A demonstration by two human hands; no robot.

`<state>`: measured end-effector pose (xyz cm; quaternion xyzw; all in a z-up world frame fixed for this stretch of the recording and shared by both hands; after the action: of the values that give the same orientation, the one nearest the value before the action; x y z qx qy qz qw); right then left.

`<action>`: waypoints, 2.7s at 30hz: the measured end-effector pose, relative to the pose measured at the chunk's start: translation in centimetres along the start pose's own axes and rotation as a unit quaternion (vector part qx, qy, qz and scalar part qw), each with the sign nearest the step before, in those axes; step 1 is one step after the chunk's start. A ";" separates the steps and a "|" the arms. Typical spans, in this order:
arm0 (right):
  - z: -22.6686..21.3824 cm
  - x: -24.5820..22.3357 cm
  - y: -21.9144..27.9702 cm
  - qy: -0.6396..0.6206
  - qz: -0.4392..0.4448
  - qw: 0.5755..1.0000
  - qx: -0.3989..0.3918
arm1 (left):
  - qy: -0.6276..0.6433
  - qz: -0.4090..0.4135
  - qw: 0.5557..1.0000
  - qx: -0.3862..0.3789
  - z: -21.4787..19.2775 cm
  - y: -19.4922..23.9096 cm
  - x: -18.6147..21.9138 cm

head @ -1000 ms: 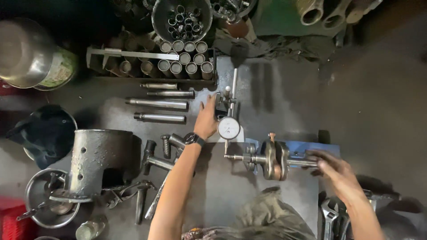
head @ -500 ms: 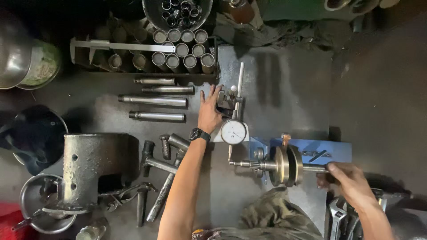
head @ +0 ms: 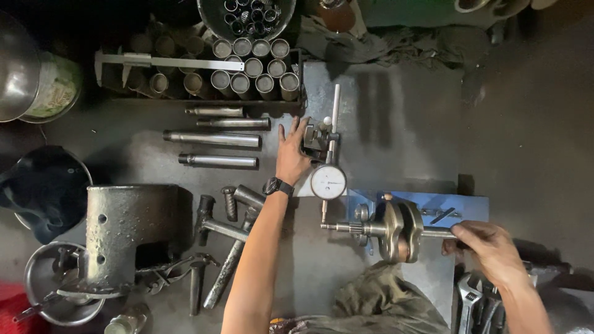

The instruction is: The person places a crankshaft on a blue pad beside a dial indicator mounted on a stand, rotates the crankshaft by hand to measure runout against the gauge, and repositions it repeatedly. They then use a hammer to drive a piston pin into the crankshaft and resume rotating and checking it on the gauge.

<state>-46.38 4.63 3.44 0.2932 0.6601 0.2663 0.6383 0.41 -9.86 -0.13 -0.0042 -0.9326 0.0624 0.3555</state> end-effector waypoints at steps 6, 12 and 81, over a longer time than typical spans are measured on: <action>-1.3 0.1 -0.4 0.037 -0.037 0.999 -0.002 | 0.018 -0.002 1.000 0.000 -0.3 -0.1 0.2; 0.0 -1.2 0.7 0.084 -0.027 0.996 0.000 | 0.014 -0.016 1.000 -0.004 -0.9 -0.2 0.8; 1.9 -2.6 2.7 -0.007 -0.117 0.993 -0.031 | 0.352 -0.310 0.882 0.051 -2.2 18.9 9.0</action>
<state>-44.31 4.54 7.07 0.1957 0.6769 0.2081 0.6783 -5.56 9.60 5.22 0.2817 -0.6954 -0.0086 0.6611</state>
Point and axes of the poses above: each hand's wrist, its own y-axis away from the middle knuckle, its own z-axis out of the palm, x = y × z, the point moved 10 cm from there along -y, towards the middle knuckle, and after that the axes turned 9 degrees about -y, right-handed, at the moved point
